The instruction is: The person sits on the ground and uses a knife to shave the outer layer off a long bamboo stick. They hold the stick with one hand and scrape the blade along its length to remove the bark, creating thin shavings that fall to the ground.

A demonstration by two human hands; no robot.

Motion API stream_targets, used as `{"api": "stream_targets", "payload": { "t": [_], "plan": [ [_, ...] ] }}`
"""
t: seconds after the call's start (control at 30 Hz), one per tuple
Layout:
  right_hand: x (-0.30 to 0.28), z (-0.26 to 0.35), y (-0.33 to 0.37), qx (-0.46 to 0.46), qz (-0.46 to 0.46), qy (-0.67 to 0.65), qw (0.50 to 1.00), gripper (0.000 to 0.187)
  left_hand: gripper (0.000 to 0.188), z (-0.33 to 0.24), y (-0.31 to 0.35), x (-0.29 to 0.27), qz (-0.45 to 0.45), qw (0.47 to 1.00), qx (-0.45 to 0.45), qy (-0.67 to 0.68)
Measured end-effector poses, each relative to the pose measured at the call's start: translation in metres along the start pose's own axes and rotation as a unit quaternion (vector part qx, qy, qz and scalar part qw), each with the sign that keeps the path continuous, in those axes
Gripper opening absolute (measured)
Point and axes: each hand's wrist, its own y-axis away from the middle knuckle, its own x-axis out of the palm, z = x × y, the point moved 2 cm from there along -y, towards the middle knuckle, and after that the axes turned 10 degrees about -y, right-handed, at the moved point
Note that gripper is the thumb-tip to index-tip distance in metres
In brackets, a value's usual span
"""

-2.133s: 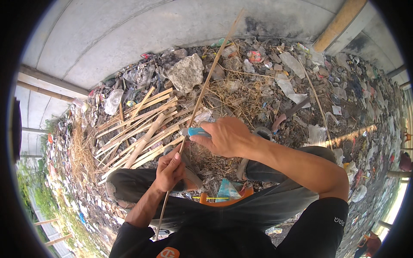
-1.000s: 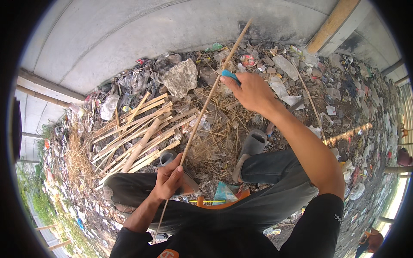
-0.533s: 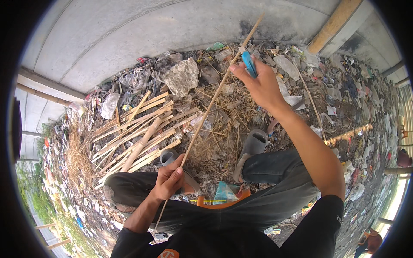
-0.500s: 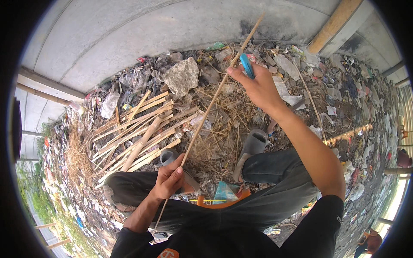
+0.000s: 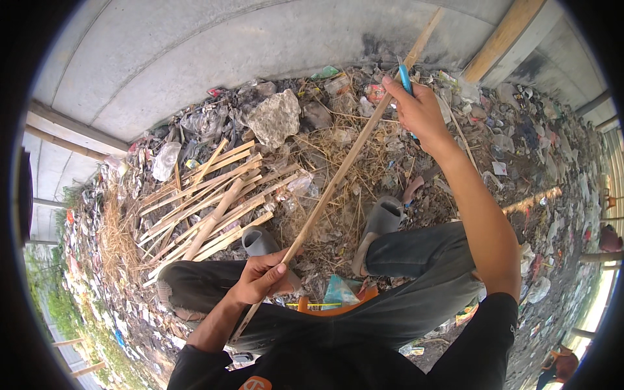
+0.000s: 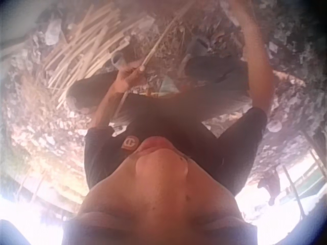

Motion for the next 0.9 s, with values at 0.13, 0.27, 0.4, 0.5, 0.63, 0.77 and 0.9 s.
{"api": "stream_targets", "payload": {
  "t": [0.13,0.27,0.4,0.5,0.63,0.77,0.9],
  "plan": [
    [0.004,0.001,0.009,-0.064,0.06,0.173,0.981,0.038,0.042,0.003,0.002,0.0,-0.057,0.998,-0.016,0.019],
    [0.018,-0.002,0.027,-0.163,0.064,0.317,0.932,0.043,0.041,-0.002,0.002,-0.003,-0.091,0.994,-0.038,0.043],
    [0.025,-0.005,0.034,-0.242,0.08,0.341,0.905,0.043,0.041,0.005,0.0,-0.003,-0.107,0.994,-0.018,0.0],
    [0.015,-0.009,0.026,-0.221,0.123,0.417,0.873,0.044,0.042,0.007,-0.002,-0.001,-0.116,0.993,-0.003,-0.026],
    [0.009,-0.005,0.017,-0.104,0.075,0.406,0.905,0.047,0.041,0.007,-0.004,-0.001,-0.143,0.984,0.014,-0.103],
    [-0.003,0.0,-0.004,-0.096,0.011,0.416,0.904,0.052,0.04,0.004,-0.003,-0.002,-0.138,0.979,0.019,-0.146],
    [0.006,0.004,0.0,-0.074,0.003,0.398,0.914,0.057,0.043,0.007,-0.002,-0.002,-0.144,0.977,0.048,-0.153]
  ]
}}
